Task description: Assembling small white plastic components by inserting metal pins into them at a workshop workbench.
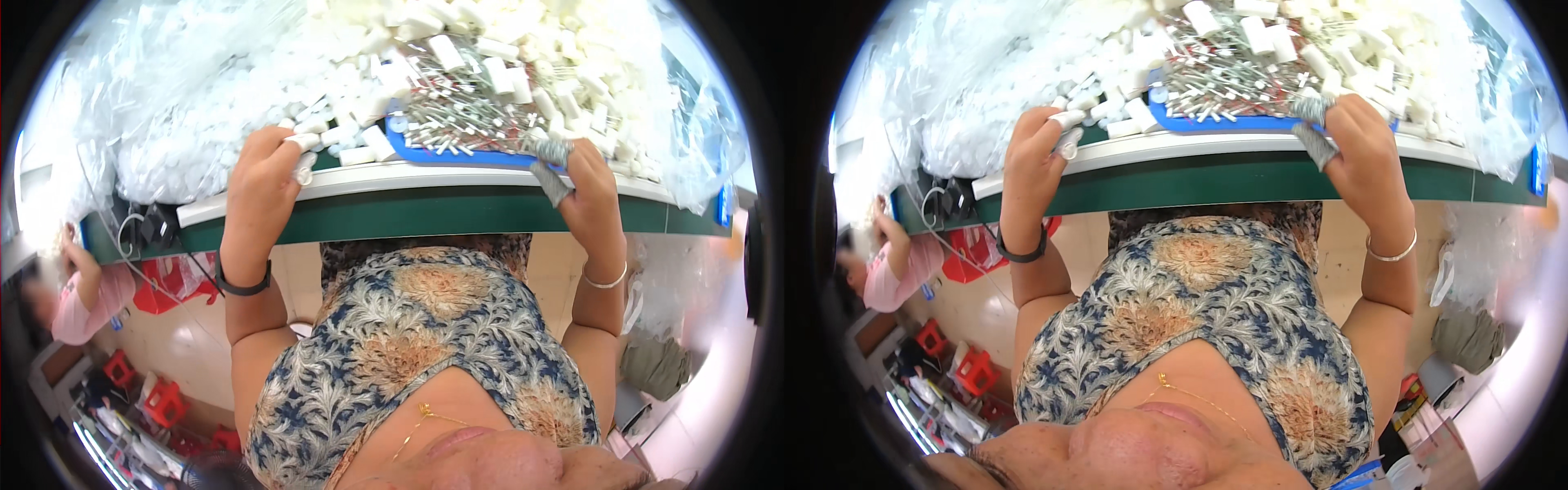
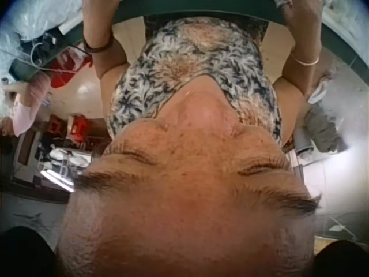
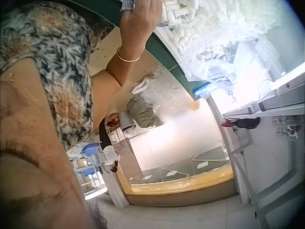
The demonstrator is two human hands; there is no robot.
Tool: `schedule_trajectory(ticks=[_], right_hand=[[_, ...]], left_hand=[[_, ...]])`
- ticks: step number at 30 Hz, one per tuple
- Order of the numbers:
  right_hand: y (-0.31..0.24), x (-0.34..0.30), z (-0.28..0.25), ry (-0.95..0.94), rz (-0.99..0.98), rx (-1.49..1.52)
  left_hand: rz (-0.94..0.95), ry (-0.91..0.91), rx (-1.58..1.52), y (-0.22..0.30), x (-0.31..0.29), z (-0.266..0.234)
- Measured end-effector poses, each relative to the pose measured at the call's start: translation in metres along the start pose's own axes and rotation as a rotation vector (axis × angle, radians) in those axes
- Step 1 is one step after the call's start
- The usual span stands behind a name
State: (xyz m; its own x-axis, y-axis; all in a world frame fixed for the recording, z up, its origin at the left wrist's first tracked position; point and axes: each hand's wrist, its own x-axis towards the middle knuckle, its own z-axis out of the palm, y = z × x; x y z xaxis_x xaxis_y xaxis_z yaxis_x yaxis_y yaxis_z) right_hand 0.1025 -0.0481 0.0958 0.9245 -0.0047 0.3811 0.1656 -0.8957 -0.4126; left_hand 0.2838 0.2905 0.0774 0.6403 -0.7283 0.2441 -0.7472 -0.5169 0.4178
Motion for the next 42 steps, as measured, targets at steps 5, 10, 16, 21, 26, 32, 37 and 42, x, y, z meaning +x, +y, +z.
schedule_trajectory(ticks=[5,10,16,21,26,32,37,42], right_hand=[[-0.023,0.001,0.014,-0.085,-0.042,0.095],[-0.038,0.016,0.044,-0.074,-0.172,0.07],[-0.04,0.029,0.052,-0.19,-0.31,-0.101],[-0.027,0.03,0.052,-0.26,-0.346,-0.066],[-0.013,0.031,0.054,-0.28,-0.442,-0.065],[0.002,0.029,0.066,-0.058,-0.479,0.012],[-0.001,0.019,0.079,0.234,-0.087,0.414],[-0.008,0.014,0.09,0.316,0.073,0.745]], left_hand=[[0.091,-0.032,0.036,-0.004,0.007,0.008],[0.195,0.015,-0.05,0.018,0.019,0.015],[0.255,0.03,-0.067,0.017,0.021,0.019],[0.231,0.057,-0.059,0.009,0.016,0.019],[0.227,0.099,-0.049,0.011,0.021,0.021],[0.229,0.17,0.038,0.033,0.042,0.036],[0.209,0.103,0.116,0.041,0.054,0.047],[0.204,0.063,0.145,0.041,0.055,0.049]])
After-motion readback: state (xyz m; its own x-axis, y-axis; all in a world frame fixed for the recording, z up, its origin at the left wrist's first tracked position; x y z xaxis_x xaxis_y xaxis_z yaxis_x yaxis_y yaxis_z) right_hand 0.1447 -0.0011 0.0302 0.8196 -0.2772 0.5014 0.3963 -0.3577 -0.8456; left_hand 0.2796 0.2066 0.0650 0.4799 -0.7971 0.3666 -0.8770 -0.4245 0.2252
